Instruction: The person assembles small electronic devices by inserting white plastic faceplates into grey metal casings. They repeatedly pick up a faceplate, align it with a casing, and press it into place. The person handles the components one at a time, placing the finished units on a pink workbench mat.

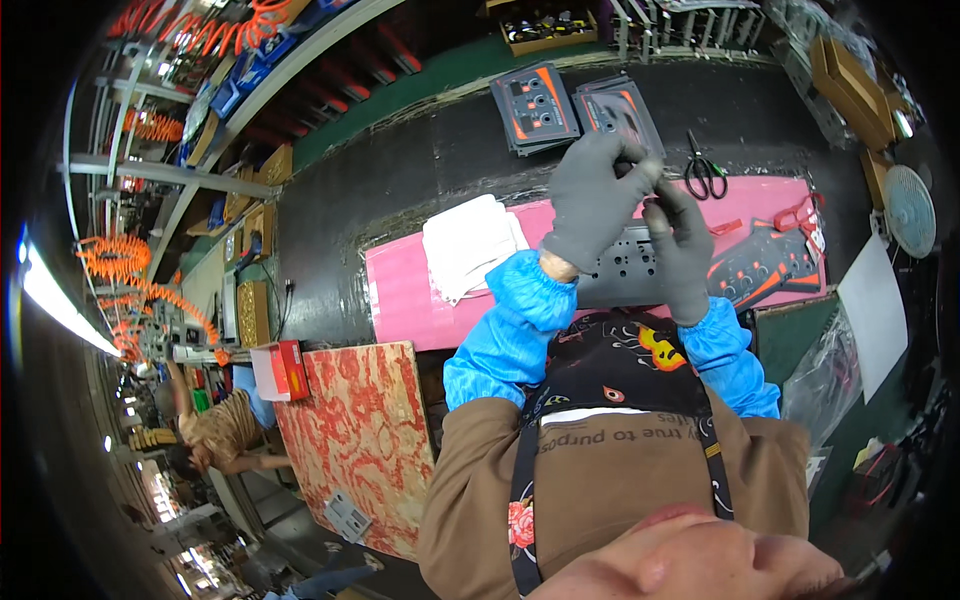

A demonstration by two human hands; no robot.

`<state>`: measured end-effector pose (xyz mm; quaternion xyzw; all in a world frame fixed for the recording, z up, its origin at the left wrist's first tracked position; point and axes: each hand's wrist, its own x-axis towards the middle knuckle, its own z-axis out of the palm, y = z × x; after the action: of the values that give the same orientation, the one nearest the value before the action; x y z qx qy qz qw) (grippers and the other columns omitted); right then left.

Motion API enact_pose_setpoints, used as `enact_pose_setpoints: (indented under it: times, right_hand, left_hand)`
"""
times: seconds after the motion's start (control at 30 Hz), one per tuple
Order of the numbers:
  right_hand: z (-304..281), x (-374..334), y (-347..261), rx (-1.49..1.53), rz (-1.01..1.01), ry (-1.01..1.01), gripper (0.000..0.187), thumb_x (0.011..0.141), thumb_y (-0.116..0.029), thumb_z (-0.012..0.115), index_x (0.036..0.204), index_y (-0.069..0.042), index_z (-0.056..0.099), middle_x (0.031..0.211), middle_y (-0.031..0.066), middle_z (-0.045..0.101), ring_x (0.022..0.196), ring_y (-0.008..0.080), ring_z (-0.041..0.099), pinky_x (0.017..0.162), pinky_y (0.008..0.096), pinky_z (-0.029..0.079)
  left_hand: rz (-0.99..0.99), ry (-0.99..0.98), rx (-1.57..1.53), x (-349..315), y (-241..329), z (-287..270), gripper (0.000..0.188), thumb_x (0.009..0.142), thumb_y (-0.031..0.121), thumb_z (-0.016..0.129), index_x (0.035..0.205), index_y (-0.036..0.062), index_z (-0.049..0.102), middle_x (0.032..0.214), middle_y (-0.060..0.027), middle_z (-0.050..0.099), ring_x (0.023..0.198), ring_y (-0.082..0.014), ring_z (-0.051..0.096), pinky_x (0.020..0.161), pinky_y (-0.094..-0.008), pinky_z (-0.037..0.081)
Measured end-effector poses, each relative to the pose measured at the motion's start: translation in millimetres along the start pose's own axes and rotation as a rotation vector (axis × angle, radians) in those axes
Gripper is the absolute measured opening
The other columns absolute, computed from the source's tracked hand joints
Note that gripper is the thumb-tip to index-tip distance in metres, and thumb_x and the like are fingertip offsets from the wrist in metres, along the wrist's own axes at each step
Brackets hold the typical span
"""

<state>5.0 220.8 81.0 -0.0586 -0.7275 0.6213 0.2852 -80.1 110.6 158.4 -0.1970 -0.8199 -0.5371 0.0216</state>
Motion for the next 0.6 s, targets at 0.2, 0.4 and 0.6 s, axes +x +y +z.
enact_pose_setpoints:
  times: [0.2,0.4,0.6]
  right_hand:
    - [-14,6,-1,-0.194,-0.144,0.044,0.057,0.089,-0.039,0.072,0.129,-0.002,0.056,0.124,0.0109,0.059,0.103,0.0198,0.06,0.087,0.0344,0.052]
    - [-64,42,36,0.198,0.448,0.119,0.037,0.097,-0.029,0.062,0.122,-0.002,0.061,0.111,0.0067,0.064,0.093,0.0153,0.06,0.085,0.0306,0.05]
    - [-91,11,56,-0.027,0.477,-0.144,0.024,0.097,-0.02,0.061,0.104,0.002,0.067,0.086,-0.0012,0.062,0.079,0.0076,0.054,0.071,0.0255,0.045]
  left_hand:
    - [-0.04,0.038,-0.076,-6,-6,-18,0.016,0.082,0.016,0.071,0.086,-0.0004,0.069,0.076,-0.0058,0.064,0.069,-0.0119,0.061,0.064,-0.0286,0.049]
    - [-0.231,-0.134,-0.39,-22,-20,-54,0.015,0.083,0.012,0.071,0.085,-0.0024,0.067,0.078,-0.0025,0.063,0.07,-0.0089,0.057,0.064,-0.0271,0.048]
    - [-0.475,-0.083,-0.339,-67,-72,-49,0.017,0.087,0.014,0.069,0.09,-0.0029,0.07,0.079,-0.0024,0.065,0.07,-0.0081,0.054,0.064,-0.0254,0.046]
